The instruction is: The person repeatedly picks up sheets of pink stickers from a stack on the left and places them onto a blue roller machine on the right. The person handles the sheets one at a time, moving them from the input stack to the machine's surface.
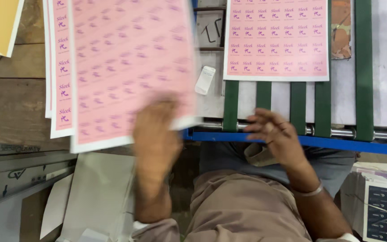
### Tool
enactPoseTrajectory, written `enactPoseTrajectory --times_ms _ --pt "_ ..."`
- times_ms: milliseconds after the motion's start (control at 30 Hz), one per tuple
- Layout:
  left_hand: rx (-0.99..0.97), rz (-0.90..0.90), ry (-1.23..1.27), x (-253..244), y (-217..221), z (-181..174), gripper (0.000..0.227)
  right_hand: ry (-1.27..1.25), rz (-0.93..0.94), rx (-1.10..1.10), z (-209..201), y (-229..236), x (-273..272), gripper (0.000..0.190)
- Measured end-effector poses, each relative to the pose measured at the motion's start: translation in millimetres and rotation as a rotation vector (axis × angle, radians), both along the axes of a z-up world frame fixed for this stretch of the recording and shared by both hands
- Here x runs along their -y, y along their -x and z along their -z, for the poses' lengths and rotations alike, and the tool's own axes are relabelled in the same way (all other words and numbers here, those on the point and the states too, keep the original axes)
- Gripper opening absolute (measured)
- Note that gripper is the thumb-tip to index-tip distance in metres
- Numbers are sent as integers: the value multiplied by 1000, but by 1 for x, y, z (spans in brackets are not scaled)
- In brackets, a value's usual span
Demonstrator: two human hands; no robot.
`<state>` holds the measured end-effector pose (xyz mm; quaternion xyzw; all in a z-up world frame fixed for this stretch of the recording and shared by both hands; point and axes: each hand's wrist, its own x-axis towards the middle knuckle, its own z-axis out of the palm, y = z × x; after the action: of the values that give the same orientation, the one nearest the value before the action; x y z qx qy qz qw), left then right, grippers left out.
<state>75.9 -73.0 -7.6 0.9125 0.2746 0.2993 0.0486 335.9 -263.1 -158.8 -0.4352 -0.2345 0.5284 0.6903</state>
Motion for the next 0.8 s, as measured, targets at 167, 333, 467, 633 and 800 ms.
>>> enactPoseTrajectory --times_ms 167,333,467,633,800 --pt "-198 286 49 62 -66 6 51 -117 -48 -18 -33 48 -23 50" --pt "-221 234 138 55 -31 -12 51 26 353 -205 -31 20 -31 44" --pt "-280 56 80 24 -3 -18 48 150 635 -111 0 -45 -11 37" --pt "-342 -94 -148 -18 6 -3 54 176 896 -15 53 -97 31 37" --pt "-180 -68 -127 -22 15 8 34 262 945 105 88 -90 84 39"
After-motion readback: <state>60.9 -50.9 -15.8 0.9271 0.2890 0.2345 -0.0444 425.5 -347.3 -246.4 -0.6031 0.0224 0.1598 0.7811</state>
